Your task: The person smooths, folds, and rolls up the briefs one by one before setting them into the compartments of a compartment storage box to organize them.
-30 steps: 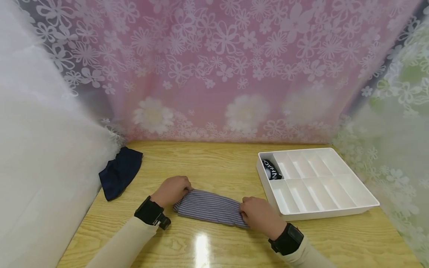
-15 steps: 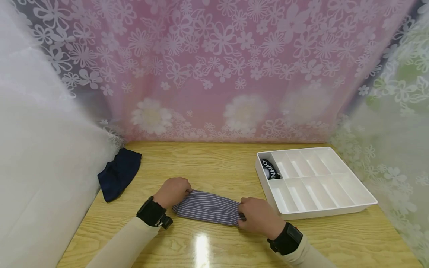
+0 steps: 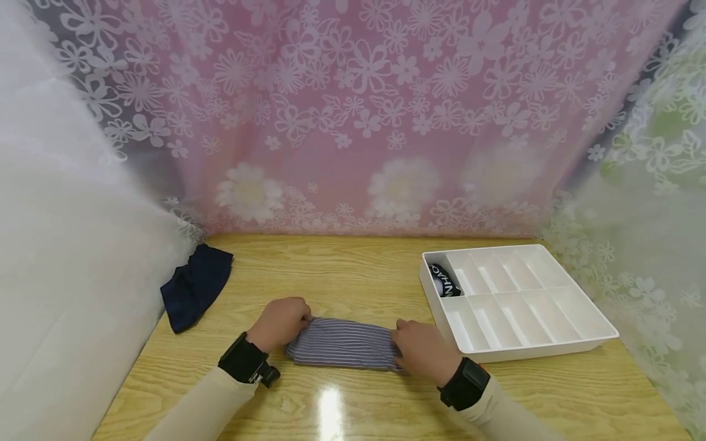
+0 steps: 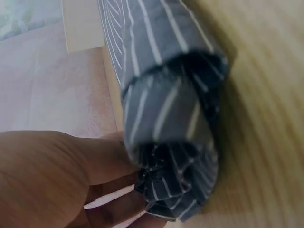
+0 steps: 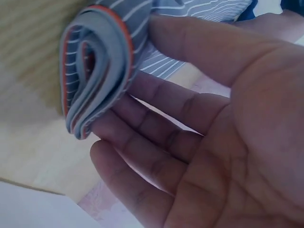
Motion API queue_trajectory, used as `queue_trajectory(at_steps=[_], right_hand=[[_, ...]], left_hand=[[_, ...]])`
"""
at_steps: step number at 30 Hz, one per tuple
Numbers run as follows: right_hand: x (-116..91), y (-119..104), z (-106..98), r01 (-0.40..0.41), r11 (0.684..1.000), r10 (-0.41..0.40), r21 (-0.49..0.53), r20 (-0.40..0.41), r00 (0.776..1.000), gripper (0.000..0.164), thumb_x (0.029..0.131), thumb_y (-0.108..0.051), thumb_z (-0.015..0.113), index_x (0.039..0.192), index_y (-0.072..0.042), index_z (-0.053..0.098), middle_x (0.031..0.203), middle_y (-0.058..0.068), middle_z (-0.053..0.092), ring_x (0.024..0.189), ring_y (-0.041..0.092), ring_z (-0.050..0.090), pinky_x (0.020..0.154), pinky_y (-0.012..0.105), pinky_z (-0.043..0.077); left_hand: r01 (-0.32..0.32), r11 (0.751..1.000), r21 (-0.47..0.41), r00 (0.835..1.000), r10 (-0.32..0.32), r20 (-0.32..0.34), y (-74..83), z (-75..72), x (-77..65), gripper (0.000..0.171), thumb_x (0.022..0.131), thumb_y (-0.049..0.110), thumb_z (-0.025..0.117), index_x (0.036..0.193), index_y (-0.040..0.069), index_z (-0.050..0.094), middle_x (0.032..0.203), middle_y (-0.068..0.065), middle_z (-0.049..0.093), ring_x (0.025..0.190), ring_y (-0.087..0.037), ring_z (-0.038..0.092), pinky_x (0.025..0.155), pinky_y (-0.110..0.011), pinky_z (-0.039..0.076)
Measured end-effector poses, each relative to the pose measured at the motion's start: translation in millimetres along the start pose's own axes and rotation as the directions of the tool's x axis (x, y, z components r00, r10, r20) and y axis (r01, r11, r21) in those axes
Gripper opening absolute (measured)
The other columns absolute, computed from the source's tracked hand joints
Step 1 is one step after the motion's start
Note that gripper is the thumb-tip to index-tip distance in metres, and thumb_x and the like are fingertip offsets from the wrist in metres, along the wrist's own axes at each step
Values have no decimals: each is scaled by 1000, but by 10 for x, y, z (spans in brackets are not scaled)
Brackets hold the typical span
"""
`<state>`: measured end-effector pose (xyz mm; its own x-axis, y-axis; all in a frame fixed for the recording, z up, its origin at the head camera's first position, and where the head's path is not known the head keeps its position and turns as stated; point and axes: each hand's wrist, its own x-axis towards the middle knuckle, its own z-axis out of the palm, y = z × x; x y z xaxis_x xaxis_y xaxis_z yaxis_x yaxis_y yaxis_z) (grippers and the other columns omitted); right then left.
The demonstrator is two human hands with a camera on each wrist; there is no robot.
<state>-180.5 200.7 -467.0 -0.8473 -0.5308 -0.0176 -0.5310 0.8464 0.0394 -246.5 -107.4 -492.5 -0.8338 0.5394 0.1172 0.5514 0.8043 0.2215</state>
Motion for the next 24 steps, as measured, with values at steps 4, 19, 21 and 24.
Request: queue_trajectory(at_steps=[4,19,21,24], right_hand=[[116,25,-27,-20,997,21,-74,11,1000,14,85,-13,82,95,-5,76,80,4,59,70,19,60,59,36,53],[848,235,25,41,973,-27,-227,63,998,27,96,-12,67,120,0,73,124,15,69,121,33,63,104,50,49],[933,237,56,59,976,-45,-208,70,997,31,97,-11,66,125,-1,71,133,15,66,130,32,58,110,51,44],[1066,251,160,89,984,-79,-153,74,994,34,100,-10,61,133,-2,67,145,14,60,141,31,49,117,52,37]], left_hand=[[30,999,-19,1000,-30,9,37,-1,-103,8,89,6,80,88,14,79,84,1,69,74,-15,64,68,-34,55],[-22,997,-71,999,25,36,509,3,-371,53,93,10,75,68,22,30,63,8,19,57,-6,21,55,-26,19],[-35,996,-81,998,39,50,593,27,-391,52,91,13,76,67,22,32,61,10,21,54,-5,23,53,-24,21],[-47,996,-78,997,52,63,729,90,-405,48,90,17,77,65,22,36,59,10,26,52,-3,27,50,-23,24]])
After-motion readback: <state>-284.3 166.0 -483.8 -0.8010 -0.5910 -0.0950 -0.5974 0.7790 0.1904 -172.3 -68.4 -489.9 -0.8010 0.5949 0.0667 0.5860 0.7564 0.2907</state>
